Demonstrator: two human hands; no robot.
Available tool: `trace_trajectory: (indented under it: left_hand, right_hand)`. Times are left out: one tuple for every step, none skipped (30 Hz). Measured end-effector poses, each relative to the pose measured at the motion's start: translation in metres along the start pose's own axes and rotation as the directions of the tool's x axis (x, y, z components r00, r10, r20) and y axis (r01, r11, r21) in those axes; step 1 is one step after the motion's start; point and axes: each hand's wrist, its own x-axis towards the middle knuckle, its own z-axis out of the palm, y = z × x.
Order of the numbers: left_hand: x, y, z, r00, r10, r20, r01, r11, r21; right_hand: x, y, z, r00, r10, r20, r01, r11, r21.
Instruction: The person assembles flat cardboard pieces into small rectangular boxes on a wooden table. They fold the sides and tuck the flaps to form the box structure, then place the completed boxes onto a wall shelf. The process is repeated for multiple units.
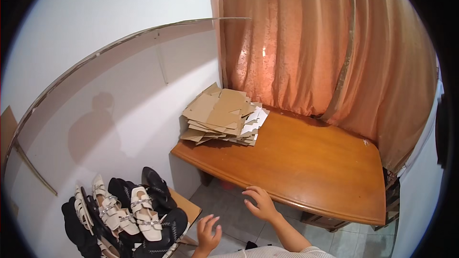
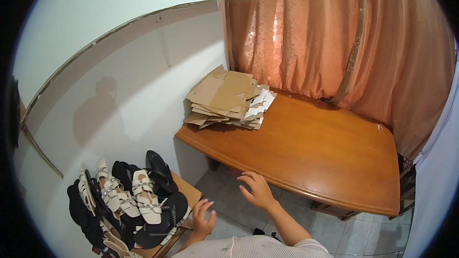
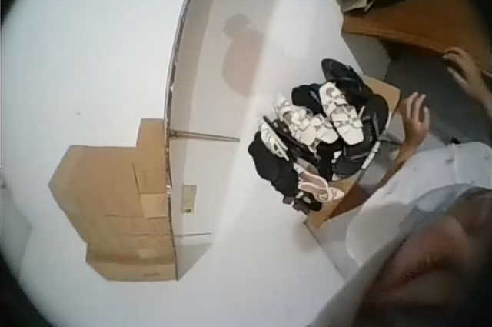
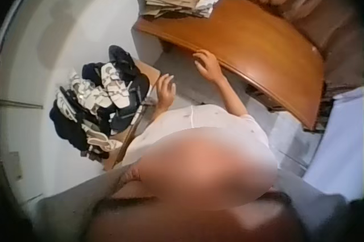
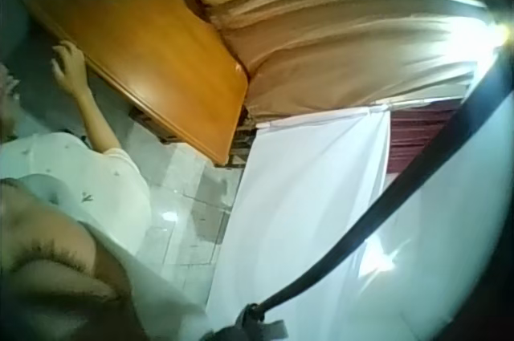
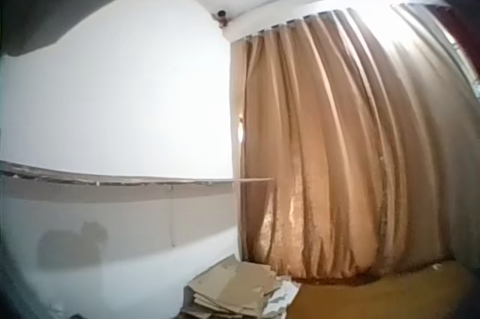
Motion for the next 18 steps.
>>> trace_trajectory:
  left_hand:
    - [0.015, 0.006, 0.011, 1.0, 0.001, 0.015, 0.0, 0.999, -0.034]
    - [0.027, 0.011, 0.019, 0.999, 0.003, 0.039, 0.0, 0.997, -0.073]
    - [0.037, 0.038, 0.076, 0.999, -0.038, -0.013, 0.037, 0.995, -0.09]
    - [0.053, 0.046, 0.094, 0.999, 0.014, 0.036, -0.011, 0.996, -0.086]
    - [0.067, 0.049, 0.109, 0.994, 0.065, 0.084, -0.058, 0.995, -0.084]
    - [0.072, 0.051, 0.122, 0.985, 0.109, 0.137, -0.098, 0.992, -0.083]
    - [0.076, 0.05, 0.134, 0.971, 0.152, 0.187, -0.138, 0.987, -0.084]
    - [0.081, 0.049, 0.144, 0.952, 0.194, 0.235, -0.178, 0.98, -0.086]
    - [0.084, 0.047, 0.154, 0.942, 0.193, 0.276, -0.174, 0.981, -0.091]
    - [0.087, 0.043, 0.161, 0.929, 0.192, 0.316, -0.17, 0.981, -0.097]
    - [0.092, 0.039, 0.169, 0.915, 0.193, 0.355, -0.166, 0.981, -0.104]
    - [0.098, 0.031, 0.174, 0.914, 0.178, 0.365, -0.156, 0.984, -0.089]
    - [0.109, 0.02, 0.178, 0.919, 0.156, 0.363, -0.143, 0.988, -0.064]
    - [0.123, 0.008, 0.184, 0.923, 0.136, 0.36, -0.131, 0.991, -0.039]
    - [0.137, -0.007, 0.19, 0.926, 0.117, 0.358, -0.119, 0.993, -0.017]
    - [0.153, -0.023, 0.196, 0.934, 0.107, 0.341, -0.126, 0.991, 0.033]
    - [0.169, -0.04, 0.202, 0.941, 0.099, 0.324, -0.133, 0.988, 0.082]
    - [0.188, -0.057, 0.209, 0.948, 0.094, 0.303, -0.137, 0.983, 0.125]
  right_hand:
    - [-0.001, 0.002, 0.0, 1.0, 0.015, -0.028, -0.015, 1.0, -0.003]
    - [-0.003, 0.006, 0.0, 0.997, 0.037, -0.06, -0.038, 0.999, -0.009]
    - [0.01, 0.038, -0.037, 0.999, 0.003, 0.04, -0.001, 0.999, -0.042]
    - [0.009, 0.052, -0.046, 1.0, 0.022, 0.015, -0.021, 0.999, -0.045]
    - [0.009, 0.064, -0.053, 0.999, 0.04, -0.009, -0.04, 0.998, -0.047]
    - [0.009, 0.077, -0.059, 0.998, 0.057, -0.015, -0.058, 0.997, -0.043]
    - [0.009, 0.089, -0.061, 0.997, 0.073, -0.019, -0.074, 0.997, -0.039]
    - [0.011, 0.101, -0.064, 0.996, 0.088, -0.022, -0.089, 0.995, -0.035]
    - [0.01, 0.112, -0.066, 0.992, 0.118, -0.038, -0.119, 0.992, -0.039]
    - [0.01, 0.121, -0.069, 0.988, 0.146, -0.054, -0.149, 0.988, -0.044]
    - [0.011, 0.13, -0.074, 0.982, 0.174, -0.071, -0.178, 0.983, -0.049]
    - [0.013, 0.137, -0.076, 0.98, 0.185, -0.078, -0.19, 0.98, -0.053]
    - [0.014, 0.143, -0.075, 0.976, 0.199, -0.091, -0.204, 0.978, -0.048]
    - [0.016, 0.149, -0.074, 0.971, 0.213, -0.105, -0.219, 0.975, -0.045]
    - [0.018, 0.156, -0.074, 0.969, 0.221, -0.107, -0.228, 0.972, -0.056]
    - [0.023, 0.162, -0.076, 0.968, 0.225, -0.112, -0.234, 0.97, -0.067]
    - [0.028, 0.168, -0.078, 0.966, 0.231, -0.118, -0.241, 0.967, -0.079]
    - [0.035, 0.175, -0.081, 0.96, 0.24, -0.147, -0.254, 0.964, -0.083]
